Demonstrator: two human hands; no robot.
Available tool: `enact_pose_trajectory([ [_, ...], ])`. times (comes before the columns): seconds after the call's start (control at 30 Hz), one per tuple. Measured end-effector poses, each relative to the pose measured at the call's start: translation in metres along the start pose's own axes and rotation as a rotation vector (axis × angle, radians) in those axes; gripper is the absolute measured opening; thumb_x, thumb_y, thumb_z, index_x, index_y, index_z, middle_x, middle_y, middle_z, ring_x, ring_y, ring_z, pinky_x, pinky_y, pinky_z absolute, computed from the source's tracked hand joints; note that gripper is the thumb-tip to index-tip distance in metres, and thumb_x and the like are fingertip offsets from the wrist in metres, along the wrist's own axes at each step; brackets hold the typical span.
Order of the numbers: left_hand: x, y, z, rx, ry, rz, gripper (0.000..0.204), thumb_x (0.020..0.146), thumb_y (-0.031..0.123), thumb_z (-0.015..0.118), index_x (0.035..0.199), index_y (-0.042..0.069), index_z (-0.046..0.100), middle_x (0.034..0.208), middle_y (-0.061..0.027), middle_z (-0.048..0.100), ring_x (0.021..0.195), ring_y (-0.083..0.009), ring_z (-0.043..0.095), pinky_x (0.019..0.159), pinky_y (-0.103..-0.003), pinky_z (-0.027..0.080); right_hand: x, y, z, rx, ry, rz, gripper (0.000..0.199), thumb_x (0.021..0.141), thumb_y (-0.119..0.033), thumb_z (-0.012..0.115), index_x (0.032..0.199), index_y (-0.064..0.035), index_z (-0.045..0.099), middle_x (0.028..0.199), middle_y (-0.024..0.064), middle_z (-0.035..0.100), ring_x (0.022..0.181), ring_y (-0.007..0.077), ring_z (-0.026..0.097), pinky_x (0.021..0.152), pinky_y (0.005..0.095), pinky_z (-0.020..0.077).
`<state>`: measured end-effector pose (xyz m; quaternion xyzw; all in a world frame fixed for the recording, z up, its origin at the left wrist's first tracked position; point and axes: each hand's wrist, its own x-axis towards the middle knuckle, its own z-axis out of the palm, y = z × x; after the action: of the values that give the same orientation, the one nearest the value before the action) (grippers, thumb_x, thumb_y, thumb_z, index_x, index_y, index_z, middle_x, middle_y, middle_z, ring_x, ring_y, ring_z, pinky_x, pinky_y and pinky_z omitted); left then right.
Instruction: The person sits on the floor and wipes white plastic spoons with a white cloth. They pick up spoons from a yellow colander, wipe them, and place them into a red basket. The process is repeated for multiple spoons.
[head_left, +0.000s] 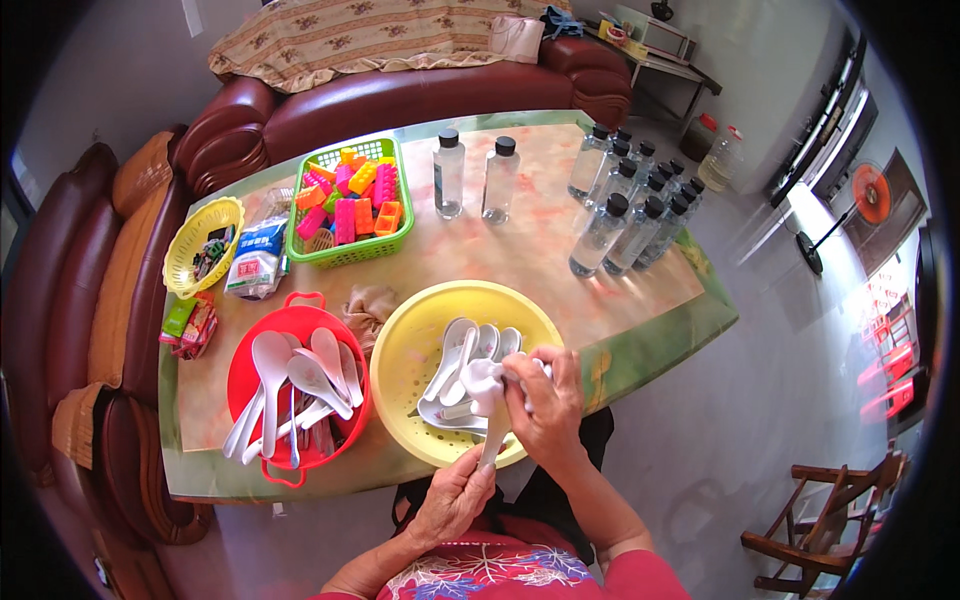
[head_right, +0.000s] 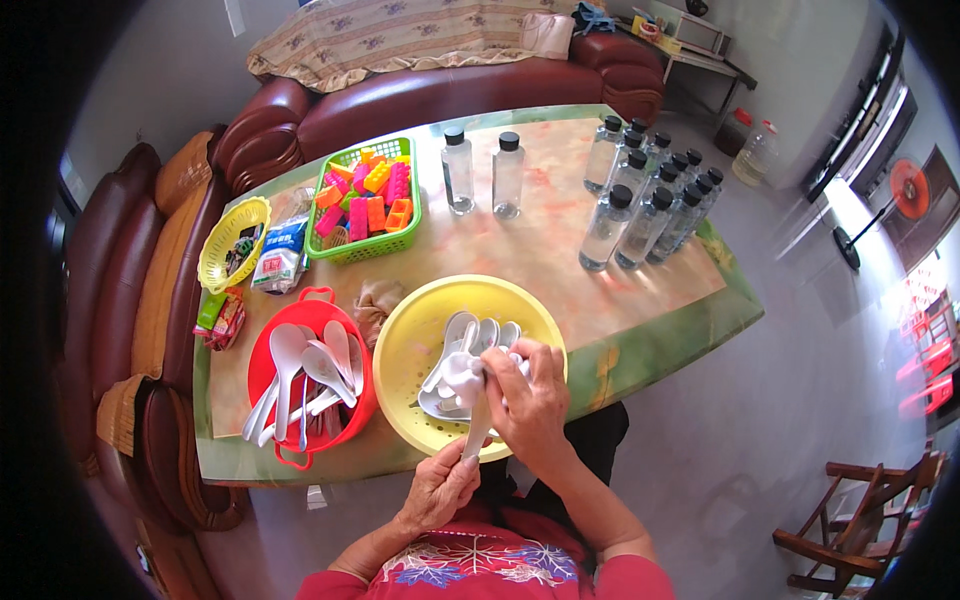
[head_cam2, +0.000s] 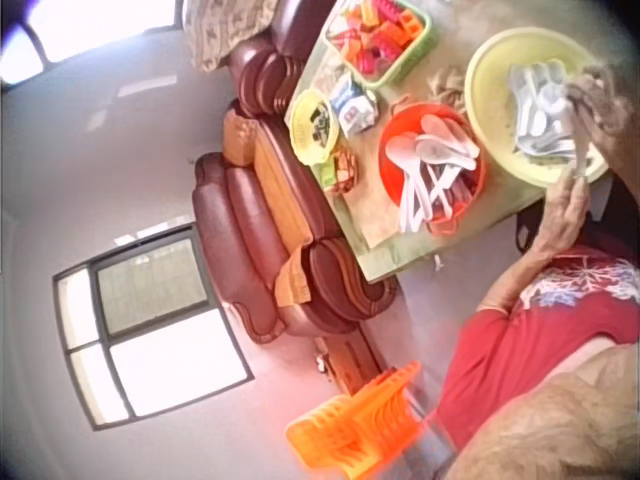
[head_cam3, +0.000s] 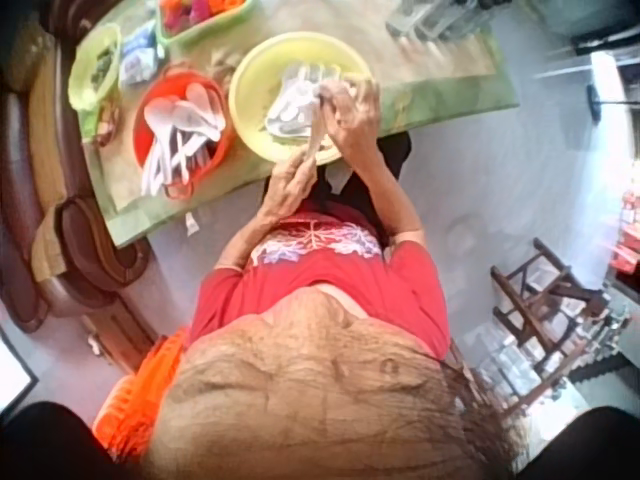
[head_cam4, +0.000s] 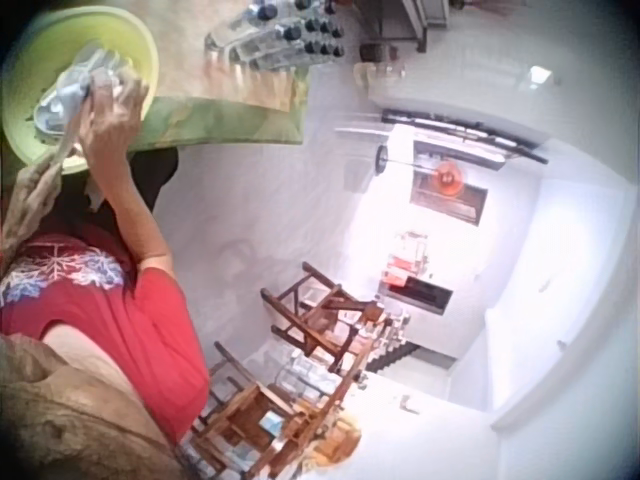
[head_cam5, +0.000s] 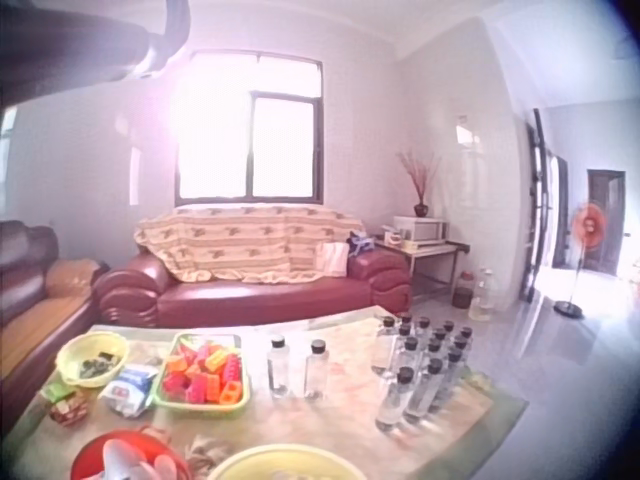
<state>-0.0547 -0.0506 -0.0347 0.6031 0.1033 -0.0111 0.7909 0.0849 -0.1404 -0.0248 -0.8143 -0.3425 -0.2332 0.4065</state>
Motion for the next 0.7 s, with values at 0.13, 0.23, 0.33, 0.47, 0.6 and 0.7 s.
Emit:
enact_pose_trajectory([
  [0.13, 0.000, -0.003, -0.007, -0.025, 0.105, 0.010, 0.028, 0.097, 0.011, 0.041, 0.122, -0.001, 0.048, 0.062, 0.0035, 0.040, 0.050, -0.0030, 0.035, 0.042, -0.017, 0.029, 0.002, -0.009, 0.022, -0.094, 0.045, -0.137, 0.031, 0.064, 0.001, 0.067, 0.094, -0.0069, 0.062, 0.092, 0.0102, 0.053, 0.083, 0.0274, 0.051, 0.067, 0.0365, 0.0442],
  [0.23, 0.003, -0.007, -0.011, 0.103, 0.146, 0.068, 0.023, 0.096, 0.009, 0.043, 0.115, -0.002, 0.050, 0.060, 0.0023, 0.042, 0.050, -0.0043, 0.037, 0.044, -0.020, 0.031, -0.009, -0.013, 0.026, -0.169, -0.095, -0.115, 0.031, 0.062, -0.004, 0.068, 0.092, -0.0067, 0.062, 0.091, 0.0102, 0.053, 0.084, 0.0278, 0.051, 0.070, 0.0372, 0.0445],
  [0.33, 0.004, -0.020, -0.015, 0.174, 0.184, 0.082, 0.016, 0.095, 0.008, 0.045, 0.105, -0.002, 0.052, 0.058, 0.0009, 0.043, 0.050, -0.0061, 0.040, 0.045, -0.023, 0.033, -0.018, -0.015, 0.018, -0.079, -0.277, -0.062, 0.026, 0.065, -0.005, 0.068, 0.089, -0.0067, 0.061, 0.090, 0.0109, 0.053, 0.083, 0.0294, 0.053, 0.071, 0.0384, 0.0457],
  [0.47, 0.006, -0.024, -0.024, 0.047, 0.165, 0.016, 0.016, 0.095, 0.008, 0.044, 0.099, -0.003, 0.054, 0.067, -0.0002, 0.052, 0.060, -0.0064, 0.047, 0.051, -0.023, 0.039, -0.030, -0.025, 0.010, 0.272, -0.397, -0.067, 0.023, 0.067, -0.003, 0.067, 0.089, -0.0066, 0.061, 0.091, 0.0108, 0.054, 0.080, 0.0298, 0.053, 0.069, 0.0394, 0.0462],
  [0.6, 0.003, -0.035, -0.026, 0.123, 0.120, 0.057, 0.015, 0.093, 0.007, 0.048, 0.101, -0.003, 0.055, 0.070, -0.0059, 0.057, 0.063, -0.0130, 0.054, 0.055, -0.028, 0.045, -0.023, -0.029, 0.017, 0.069, -0.262, -0.293, 0.020, 0.066, -0.008, 0.066, 0.086, -0.0095, 0.062, 0.093, 0.0074, 0.053, 0.085, 0.0261, 0.052, 0.074, 0.0372, 0.0397],
  [0.7, 0.005, -0.027, -0.020, 0.474, 0.156, 0.256, 0.020, 0.090, 0.007, 0.052, 0.109, -0.002, 0.053, 0.075, -0.0131, 0.061, 0.064, -0.0244, 0.061, 0.057, -0.036, 0.047, -0.010, -0.021, 0.023, -0.092, -0.258, -0.383, 0.017, 0.065, -0.014, 0.065, 0.081, -0.0122, 0.062, 0.094, 0.0044, 0.055, 0.093, 0.0224, 0.052, 0.081, 0.0389, 0.0331],
])
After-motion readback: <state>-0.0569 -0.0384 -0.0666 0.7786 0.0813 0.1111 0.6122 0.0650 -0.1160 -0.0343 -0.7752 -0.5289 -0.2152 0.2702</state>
